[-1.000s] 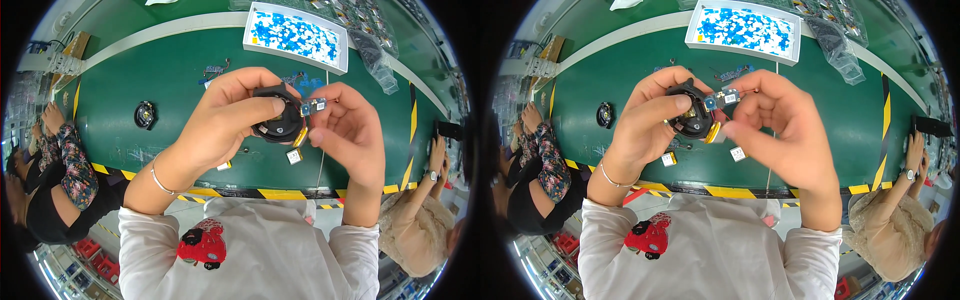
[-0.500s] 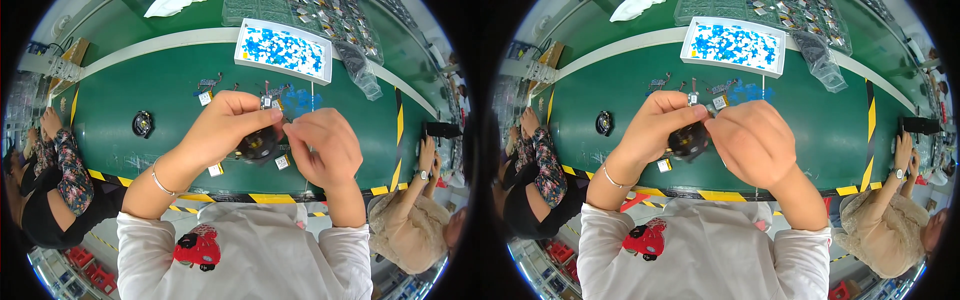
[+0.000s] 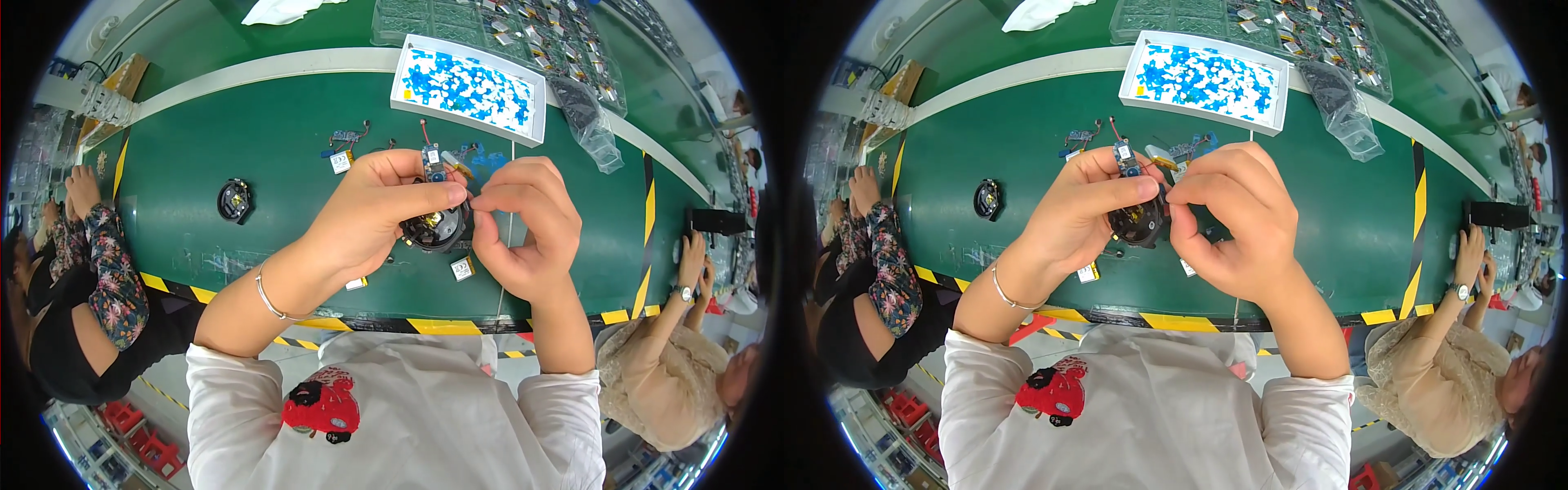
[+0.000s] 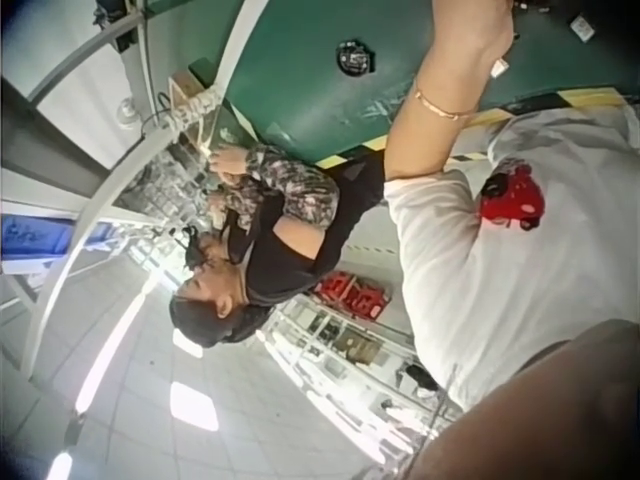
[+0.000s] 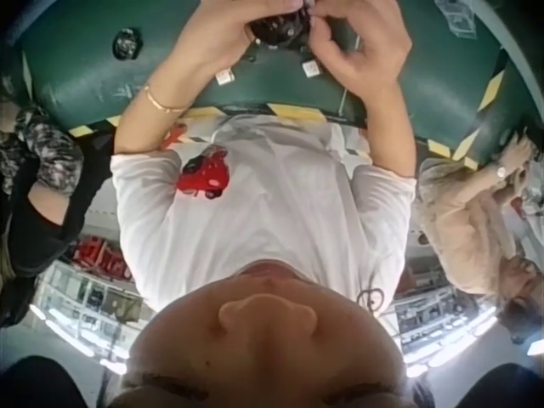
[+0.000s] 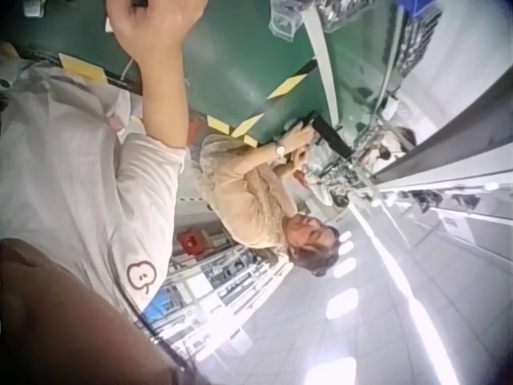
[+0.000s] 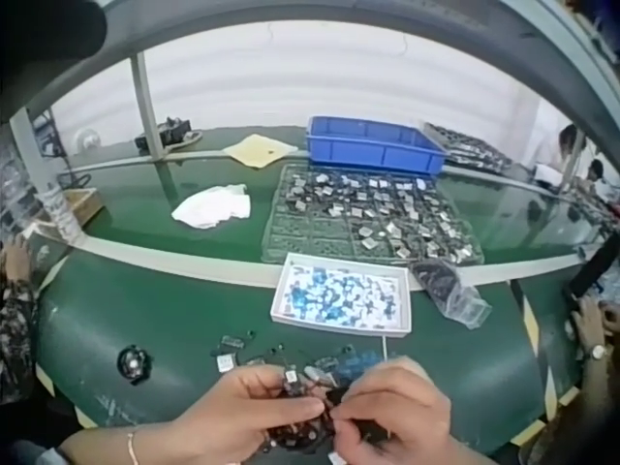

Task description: The person assembles small electronic components by hand, connecting wires to circuit boards and plastic housings at a production workbench.

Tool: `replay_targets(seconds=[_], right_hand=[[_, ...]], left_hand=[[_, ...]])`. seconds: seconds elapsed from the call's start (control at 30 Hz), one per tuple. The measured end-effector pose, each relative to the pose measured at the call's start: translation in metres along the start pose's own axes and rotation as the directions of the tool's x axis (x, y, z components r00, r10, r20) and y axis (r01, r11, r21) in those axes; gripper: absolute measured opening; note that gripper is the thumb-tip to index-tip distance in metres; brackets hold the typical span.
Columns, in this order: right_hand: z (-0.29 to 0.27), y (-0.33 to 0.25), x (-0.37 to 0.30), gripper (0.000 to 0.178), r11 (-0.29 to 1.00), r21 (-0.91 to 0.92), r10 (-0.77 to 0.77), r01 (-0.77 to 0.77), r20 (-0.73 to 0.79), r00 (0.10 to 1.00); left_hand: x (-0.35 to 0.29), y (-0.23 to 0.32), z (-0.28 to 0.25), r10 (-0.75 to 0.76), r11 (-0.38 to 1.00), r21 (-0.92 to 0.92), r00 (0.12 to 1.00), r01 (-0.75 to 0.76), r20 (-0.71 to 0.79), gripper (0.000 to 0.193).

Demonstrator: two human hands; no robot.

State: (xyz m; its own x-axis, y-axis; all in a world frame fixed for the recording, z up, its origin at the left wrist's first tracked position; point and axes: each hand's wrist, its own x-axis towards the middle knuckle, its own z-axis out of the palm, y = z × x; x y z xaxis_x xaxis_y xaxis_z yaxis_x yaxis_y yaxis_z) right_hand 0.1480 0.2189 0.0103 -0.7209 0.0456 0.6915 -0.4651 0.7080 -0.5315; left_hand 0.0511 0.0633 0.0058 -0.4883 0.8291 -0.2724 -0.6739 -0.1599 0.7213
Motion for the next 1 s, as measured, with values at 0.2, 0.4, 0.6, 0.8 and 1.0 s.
replay_targets(seconds=[0.2, 0.4, 0.6, 0.8, 1.0], right_hand=[[0.001, 0.002, 0.000, 0.018, 0.997, -0.019, 0.076, -0.076, -0.008, 0.997], [0.000, -0.003, 0.002, 0.018, 0.998, 0.011, 0.064, -0.064, 0.045, 0.997], [-0.002, 0.002, 0.000, 0.018, 0.993, 0.003, 0.119, -0.120, 0.037, 0.992], [-0.010, 0.023, -0.005, 0.013, 0.940, -0.297, 0.281, -0.171, 0.385, 0.879], [-0.022, 0.020, 0.000, 0.013, 0.933, -0.301, 0.299, -0.195, 0.352, 0.887]], left_hand=[[0.000, -0.001, 0.000, -0.035, 0.998, 0.052, 0.999, 0.035, 0.001, 0.013], [0.003, -0.003, 0.000, -0.056, 0.998, 0.002, 0.998, 0.056, -0.042, 0.015], [0.003, -0.001, -0.003, -0.098, 0.989, 0.110, 0.995, 0.095, 0.019, 0.015], [0.009, 0.010, -0.012, -0.022, 0.984, 0.173, 0.999, 0.030, -0.044, 0.011], [0.010, 0.014, -0.014, 0.018, 0.989, 0.146, 0.993, 0.000, -0.119, 0.016]])
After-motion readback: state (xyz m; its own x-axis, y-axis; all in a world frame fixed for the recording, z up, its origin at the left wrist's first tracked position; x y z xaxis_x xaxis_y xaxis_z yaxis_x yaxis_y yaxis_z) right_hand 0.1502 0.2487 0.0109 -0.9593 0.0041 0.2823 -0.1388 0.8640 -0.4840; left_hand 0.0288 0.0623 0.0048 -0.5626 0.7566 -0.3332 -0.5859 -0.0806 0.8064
